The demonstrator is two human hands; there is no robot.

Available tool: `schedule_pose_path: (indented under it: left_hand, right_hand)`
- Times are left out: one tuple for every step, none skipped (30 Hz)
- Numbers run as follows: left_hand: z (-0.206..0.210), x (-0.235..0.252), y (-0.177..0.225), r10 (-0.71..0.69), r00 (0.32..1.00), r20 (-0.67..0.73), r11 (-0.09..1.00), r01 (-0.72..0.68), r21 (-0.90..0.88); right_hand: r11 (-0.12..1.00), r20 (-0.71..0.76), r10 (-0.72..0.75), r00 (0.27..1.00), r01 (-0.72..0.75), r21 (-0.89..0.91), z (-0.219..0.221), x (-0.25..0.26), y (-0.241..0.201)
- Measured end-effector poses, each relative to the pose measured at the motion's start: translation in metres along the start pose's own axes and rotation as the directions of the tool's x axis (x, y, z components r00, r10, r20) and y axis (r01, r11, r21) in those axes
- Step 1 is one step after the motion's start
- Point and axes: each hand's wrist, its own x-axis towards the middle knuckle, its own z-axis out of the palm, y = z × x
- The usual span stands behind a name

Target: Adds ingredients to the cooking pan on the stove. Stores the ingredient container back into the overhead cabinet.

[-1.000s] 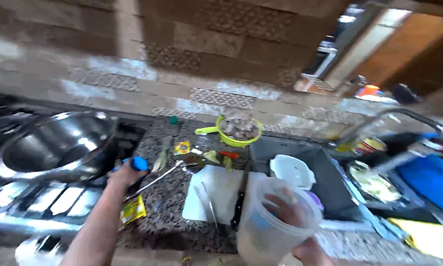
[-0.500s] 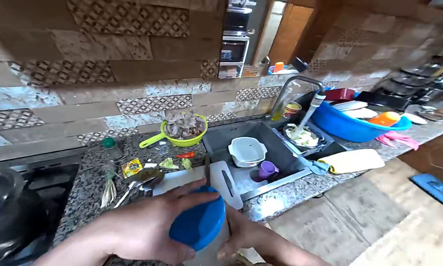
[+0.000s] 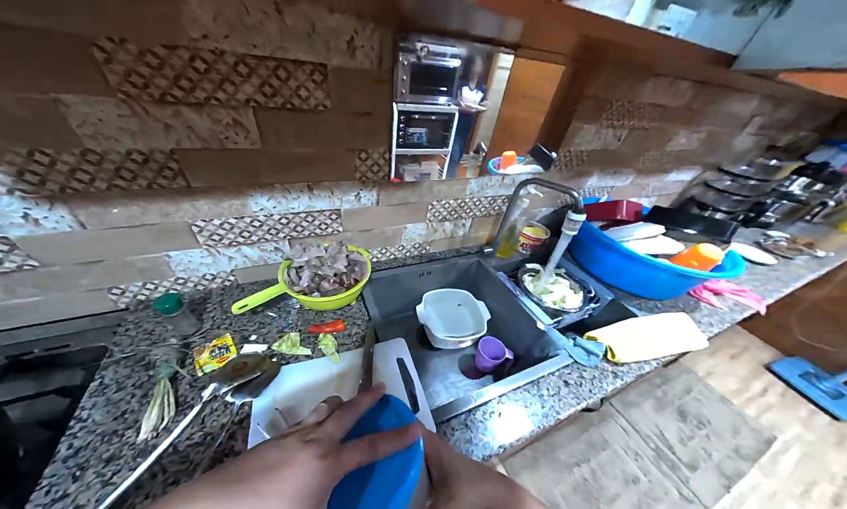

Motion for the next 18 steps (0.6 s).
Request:
schedule_pose_path:
  left_hand:
    - [0.001,0.001,-0.006,0.110,0.994,-0.020,0.994,-0.110,-0.012]
    - [0.001,0.004,-0.013,0.207,0.978,-0.006,0.978,-0.208,-0.034]
    - [-0.001,0.008,-0.019,0.278,0.960,0.022,0.960,-0.277,-0.047]
    - [-0.003,0.011,-0.023,0.313,0.948,0.053,0.949,-0.310,-0.060]
    - [-0.005,0.014,-0.026,0.313,0.947,0.077,0.948,-0.308,-0.076]
    - [-0.007,0.016,-0.027,0.278,0.955,0.099,0.958,-0.268,-0.102]
    - [-0.010,0.019,-0.025,0.220,0.967,0.126,0.970,-0.204,-0.130]
    - [-0.012,0.022,-0.021,0.159,0.976,0.150,0.979,-0.136,-0.150]
    - [-0.013,0.024,-0.018,0.117,0.981,0.155,0.984,-0.094,-0.149]
    - [-0.011,0.026,-0.015,0.090,0.984,0.151,0.988,-0.069,-0.140]
    - [-0.009,0.027,-0.012,0.069,0.989,0.129,0.990,-0.051,-0.132]
    - [-0.008,0.028,-0.008,0.052,0.994,0.093,0.991,-0.040,-0.127]
    - [-0.007,0.029,-0.004,0.022,0.998,0.055,0.992,-0.015,-0.127]
    - [-0.006,0.029,0.000,-0.031,0.999,0.028,0.990,0.034,-0.139]
    - [-0.006,0.030,0.004,-0.094,0.995,0.013,0.984,0.095,-0.152]
    - [-0.005,0.031,0.006,-0.150,0.989,0.002,0.976,0.148,-0.161]
    - [-0.003,0.032,0.007,-0.202,0.979,0.003,0.966,0.200,-0.162]
    - [-0.002,0.033,0.008,-0.241,0.971,0.002,0.958,0.238,-0.162]
  right_hand:
    - [0.998,0.056,-0.044,0.997,0.041,0.047,-0.006,0.001,0.006]
    - [0.993,0.113,-0.077,0.991,0.066,0.096,-0.011,0.003,0.011]
    - [0.985,0.158,-0.104,0.982,0.080,0.153,-0.014,0.005,0.016]
    - [0.975,0.184,-0.123,0.975,0.084,0.206,-0.016,0.008,0.020]
    - [0.965,0.200,-0.132,0.971,0.080,0.249,-0.017,0.010,0.024]
    - [0.960,0.205,-0.135,0.969,0.077,0.268,-0.017,0.011,0.027]
    - [0.961,0.198,-0.129,0.972,0.073,0.267,-0.017,0.012,0.028]
    - [0.964,0.181,-0.116,0.977,0.066,0.257,-0.017,0.012,0.027]
    - [0.968,0.161,-0.099,0.982,0.058,0.243,-0.016,0.011,0.027]
    - [0.970,0.149,-0.094,0.984,0.057,0.237,-0.015,0.009,0.027]
    - [0.971,0.136,-0.097,0.986,0.064,0.232,-0.014,0.008,0.028]
    - [0.973,0.118,-0.100,0.988,0.072,0.221,-0.014,0.007,0.029]
    - [0.975,0.093,-0.090,0.992,0.068,0.211,-0.013,0.006,0.027]
    - [0.980,0.062,-0.065,0.996,0.052,0.190,-0.013,0.004,0.023]
    - [0.987,0.022,-0.028,0.999,0.024,0.161,-0.011,0.001,0.016]
    - [0.992,-0.028,0.022,0.999,-0.018,0.126,-0.008,-0.001,0.009]
    - [0.994,-0.087,0.078,0.993,-0.071,0.082,-0.003,-0.003,0.001]
    - [0.991,-0.141,0.130,0.981,-0.126,0.037,0.002,-0.005,-0.008]
